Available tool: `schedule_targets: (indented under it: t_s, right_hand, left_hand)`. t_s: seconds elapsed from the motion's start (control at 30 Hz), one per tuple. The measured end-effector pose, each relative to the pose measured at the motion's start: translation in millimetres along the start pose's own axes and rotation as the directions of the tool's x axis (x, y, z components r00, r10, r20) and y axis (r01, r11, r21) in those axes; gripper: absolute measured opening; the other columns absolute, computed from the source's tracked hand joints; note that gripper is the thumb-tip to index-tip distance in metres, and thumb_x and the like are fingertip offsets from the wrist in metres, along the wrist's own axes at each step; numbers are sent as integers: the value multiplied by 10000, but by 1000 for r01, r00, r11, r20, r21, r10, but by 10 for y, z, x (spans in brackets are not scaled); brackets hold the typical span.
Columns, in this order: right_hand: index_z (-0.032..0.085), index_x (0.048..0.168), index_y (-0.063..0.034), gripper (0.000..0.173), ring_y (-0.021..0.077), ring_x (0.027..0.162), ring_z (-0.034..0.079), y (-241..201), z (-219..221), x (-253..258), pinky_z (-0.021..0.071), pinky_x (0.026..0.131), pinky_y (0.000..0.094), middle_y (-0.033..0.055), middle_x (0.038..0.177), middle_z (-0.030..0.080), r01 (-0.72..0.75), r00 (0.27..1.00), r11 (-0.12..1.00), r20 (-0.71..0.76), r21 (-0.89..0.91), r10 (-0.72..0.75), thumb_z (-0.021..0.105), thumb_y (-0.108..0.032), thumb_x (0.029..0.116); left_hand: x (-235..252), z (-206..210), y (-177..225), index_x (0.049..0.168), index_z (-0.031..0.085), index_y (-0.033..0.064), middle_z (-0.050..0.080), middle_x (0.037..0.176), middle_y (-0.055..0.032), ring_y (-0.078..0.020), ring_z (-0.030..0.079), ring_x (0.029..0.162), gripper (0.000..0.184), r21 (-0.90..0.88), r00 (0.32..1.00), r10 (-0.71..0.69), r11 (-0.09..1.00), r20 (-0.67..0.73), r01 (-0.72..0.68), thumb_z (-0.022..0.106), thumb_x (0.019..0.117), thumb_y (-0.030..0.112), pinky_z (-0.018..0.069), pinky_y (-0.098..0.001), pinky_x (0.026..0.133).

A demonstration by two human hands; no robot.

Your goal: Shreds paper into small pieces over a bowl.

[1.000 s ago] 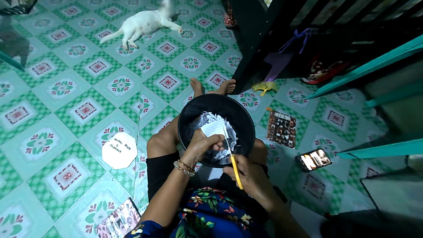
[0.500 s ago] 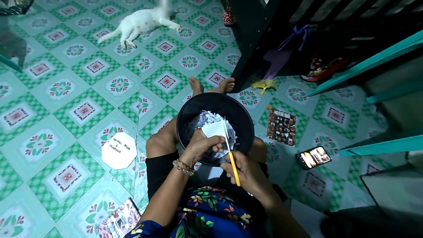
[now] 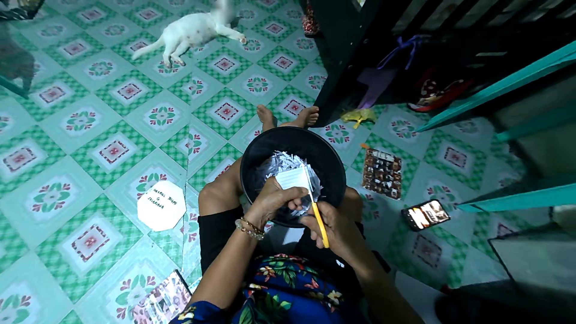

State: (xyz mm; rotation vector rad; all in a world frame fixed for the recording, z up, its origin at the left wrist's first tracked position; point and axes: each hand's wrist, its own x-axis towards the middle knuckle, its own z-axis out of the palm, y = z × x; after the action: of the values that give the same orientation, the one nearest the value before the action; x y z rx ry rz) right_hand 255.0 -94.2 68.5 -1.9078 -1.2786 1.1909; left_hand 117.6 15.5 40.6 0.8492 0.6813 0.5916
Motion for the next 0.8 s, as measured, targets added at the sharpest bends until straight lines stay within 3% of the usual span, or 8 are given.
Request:
schedule_targets:
  t_s: [0.17,0.3,0.43,0.53,0.8]
  right_hand:
    - [601,1034,19,269,-27,486,532,43,-20,-9,469,492,137,-55,625,567,17,1000,999,1,46,-17,658,-241,998]
    - [580,1150,30,416,14,581,581,128,-110,-106,511,564,184,-14,747,605,9,999,1000,49,3,-9,612,-357,1002]
    - [562,1266,28,576,107,685,629,166,-197,-242,545,646,292,52,849,642,-82,991,990,98,-118,94,632,-462,972]
    - [560,1275,33,594,171,718,638,183,-189,-261,542,683,361,98,863,655,-56,990,979,117,-195,80,626,-476,977]
    - [568,1268,46,603,207,700,641,158,-131,-232,540,668,394,112,826,655,25,996,969,86,-245,-4,625,-479,976]
  left_hand:
    - [-1,8,-4,858,642,39,627,585,29,-49,611,515,188,-4,1000,-8,1000,-11,8,566,905,-125,567,-198,577]
    - [-6,43,36,970,610,22,652,658,8,-74,643,570,148,-59,992,-10,998,-122,3,547,953,-110,590,-228,633]
    - [-5,59,40,944,605,18,659,655,-4,-87,653,573,161,-83,989,-10,997,-150,-3,522,951,-121,596,-243,638]
    - [-2,59,43,943,615,13,671,664,-12,-89,657,572,156,-75,991,-8,997,-134,-2,540,940,-124,596,-237,628]
    - [-17,48,59,919,627,12,668,639,-12,-81,648,542,152,-39,997,-34,999,-66,32,540,942,-111,588,-221,596]
